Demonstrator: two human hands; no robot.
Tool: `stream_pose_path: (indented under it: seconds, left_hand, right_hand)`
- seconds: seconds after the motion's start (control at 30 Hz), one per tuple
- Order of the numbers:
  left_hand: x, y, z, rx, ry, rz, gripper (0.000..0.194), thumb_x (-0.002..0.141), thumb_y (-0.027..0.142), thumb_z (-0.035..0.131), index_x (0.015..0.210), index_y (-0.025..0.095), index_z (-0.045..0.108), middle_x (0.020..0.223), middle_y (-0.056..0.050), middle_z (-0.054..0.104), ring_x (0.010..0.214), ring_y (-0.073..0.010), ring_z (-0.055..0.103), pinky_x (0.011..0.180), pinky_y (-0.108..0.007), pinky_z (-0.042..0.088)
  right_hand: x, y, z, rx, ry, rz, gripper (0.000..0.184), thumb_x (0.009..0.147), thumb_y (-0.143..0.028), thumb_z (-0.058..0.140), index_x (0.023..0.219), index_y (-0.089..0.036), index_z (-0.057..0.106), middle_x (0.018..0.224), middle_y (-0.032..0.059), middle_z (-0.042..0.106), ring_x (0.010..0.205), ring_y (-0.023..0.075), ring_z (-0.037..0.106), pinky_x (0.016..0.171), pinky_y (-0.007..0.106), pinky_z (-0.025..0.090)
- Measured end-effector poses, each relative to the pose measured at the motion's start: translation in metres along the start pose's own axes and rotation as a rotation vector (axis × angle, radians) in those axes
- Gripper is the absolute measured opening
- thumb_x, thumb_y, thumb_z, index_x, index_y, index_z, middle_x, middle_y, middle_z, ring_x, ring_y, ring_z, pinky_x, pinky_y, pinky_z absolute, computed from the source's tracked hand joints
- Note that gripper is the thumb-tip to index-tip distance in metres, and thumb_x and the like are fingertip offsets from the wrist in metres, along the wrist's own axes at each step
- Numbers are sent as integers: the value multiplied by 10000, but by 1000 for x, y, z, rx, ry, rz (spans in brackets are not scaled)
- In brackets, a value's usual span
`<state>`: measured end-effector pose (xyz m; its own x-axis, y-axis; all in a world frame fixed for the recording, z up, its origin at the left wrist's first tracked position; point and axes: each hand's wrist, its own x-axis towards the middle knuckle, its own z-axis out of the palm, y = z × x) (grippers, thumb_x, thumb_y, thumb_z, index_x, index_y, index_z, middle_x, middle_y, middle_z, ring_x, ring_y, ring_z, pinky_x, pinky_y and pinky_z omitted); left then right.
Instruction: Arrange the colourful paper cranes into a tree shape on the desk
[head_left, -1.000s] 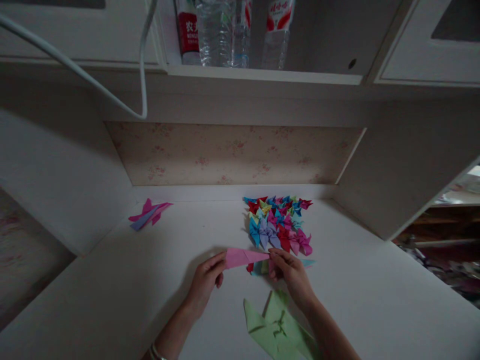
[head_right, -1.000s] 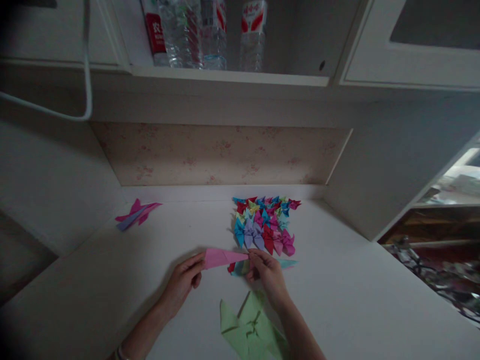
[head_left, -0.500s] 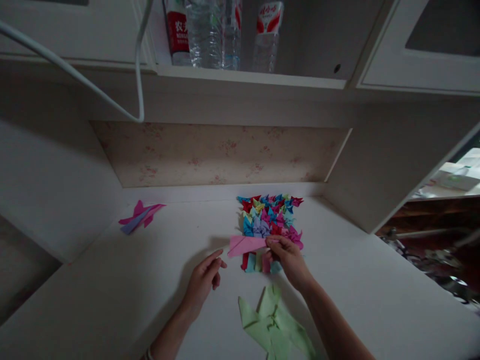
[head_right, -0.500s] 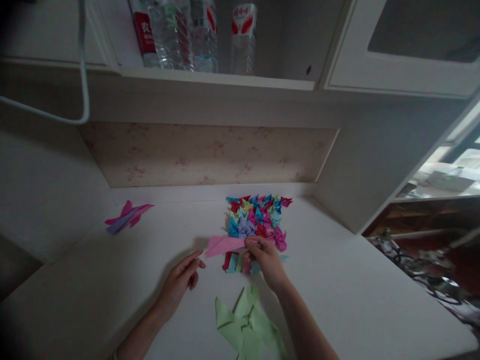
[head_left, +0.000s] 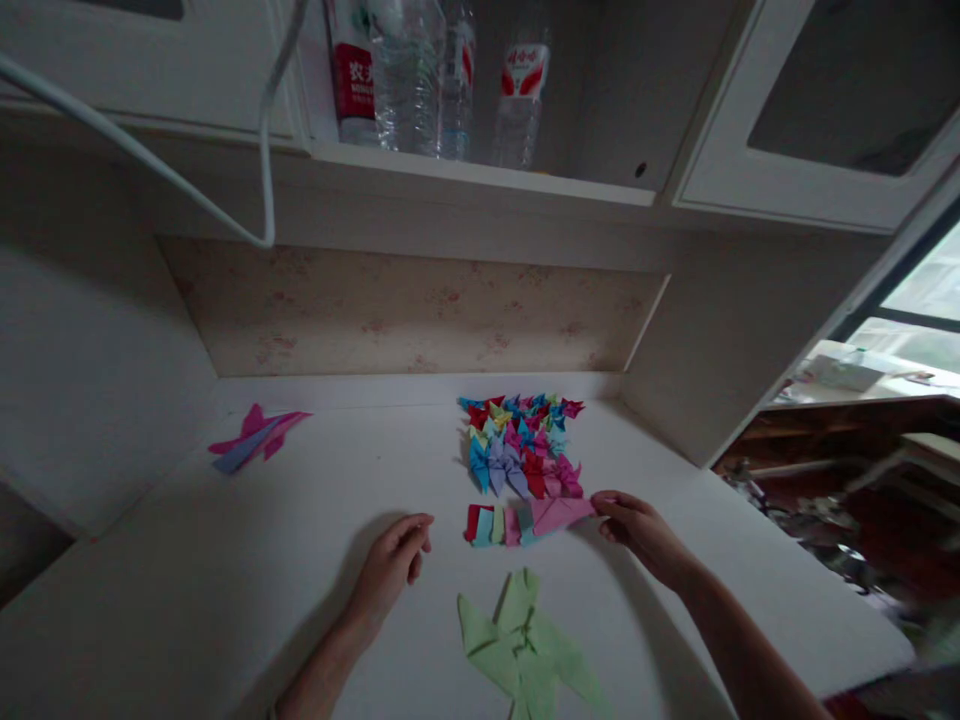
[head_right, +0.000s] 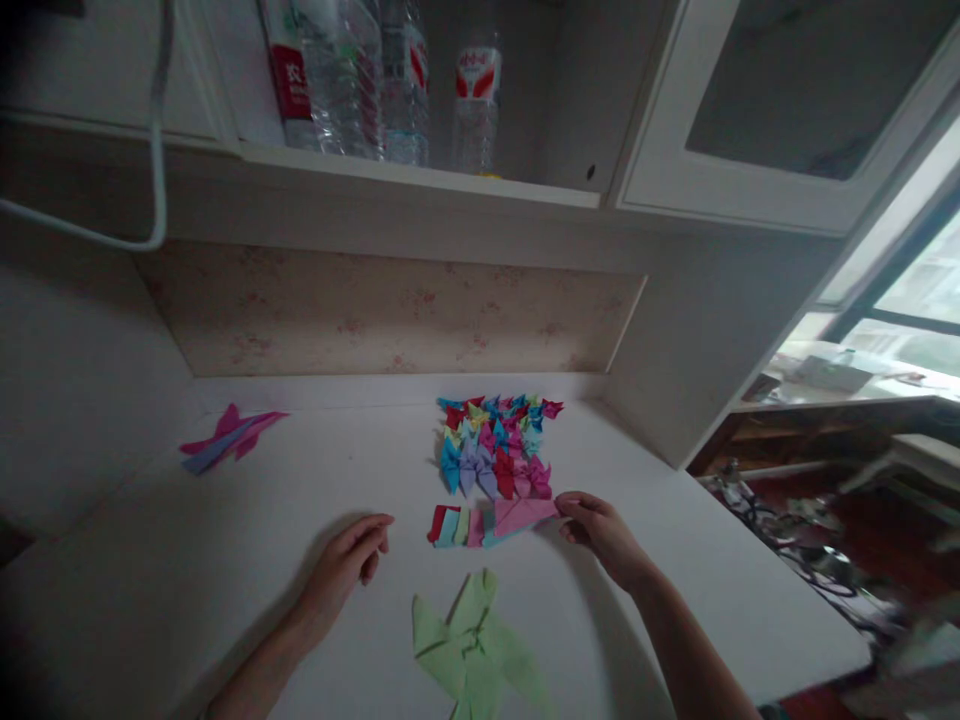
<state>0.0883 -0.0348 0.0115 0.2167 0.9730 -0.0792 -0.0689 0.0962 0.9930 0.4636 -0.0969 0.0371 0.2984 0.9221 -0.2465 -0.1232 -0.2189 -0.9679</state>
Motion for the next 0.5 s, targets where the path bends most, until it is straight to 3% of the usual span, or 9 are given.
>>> stream_pose_path:
  seconds: [0.17, 0.33, 0.43, 0.5]
  left_hand:
    - [0, 3, 2, 14, 11, -30, 373, 686, 452, 649, 914, 158, 679, 631, 33, 570, 424, -73, 420, 392, -199, 291]
    - [-1, 1, 2, -44, 18, -57, 373, 662, 453, 682, 893, 160, 688, 613, 33, 569, 409, -69, 413, 390, -203, 278]
    - [3, 0, -13, -143, 39, -72, 376, 666, 438, 699, 918, 158, 687, 647, 22, 580, 438, -71, 442, 407, -203, 305]
    - [12, 4, -34, -104, 72, -53, 375, 678, 448, 682, 917, 159, 685, 660, 18, 584, 438, -72, 447, 408, -204, 309]
  right_hand:
    - [11, 15, 0, -152, 5, -14, 299, 669, -417, 733, 826, -171, 668, 702, -14, 631, 538, 90, 544, 542, 217, 455]
    - [23, 26, 4, -446, 131, -129, 321, 650, -454, 662, 827, -187, 680, 609, -12, 643, 480, 131, 542, 474, 241, 409]
    - [23, 31, 3, -631, 199, -200, 369, 651, -474, 626, 886, -200, 704, 571, -10, 655, 482, 155, 559, 472, 248, 392]
    - [22, 34, 1, -720, 225, -236, 428, 658, -508, 608, 949, -212, 712, 546, -15, 652, 498, 171, 577, 488, 255, 395]
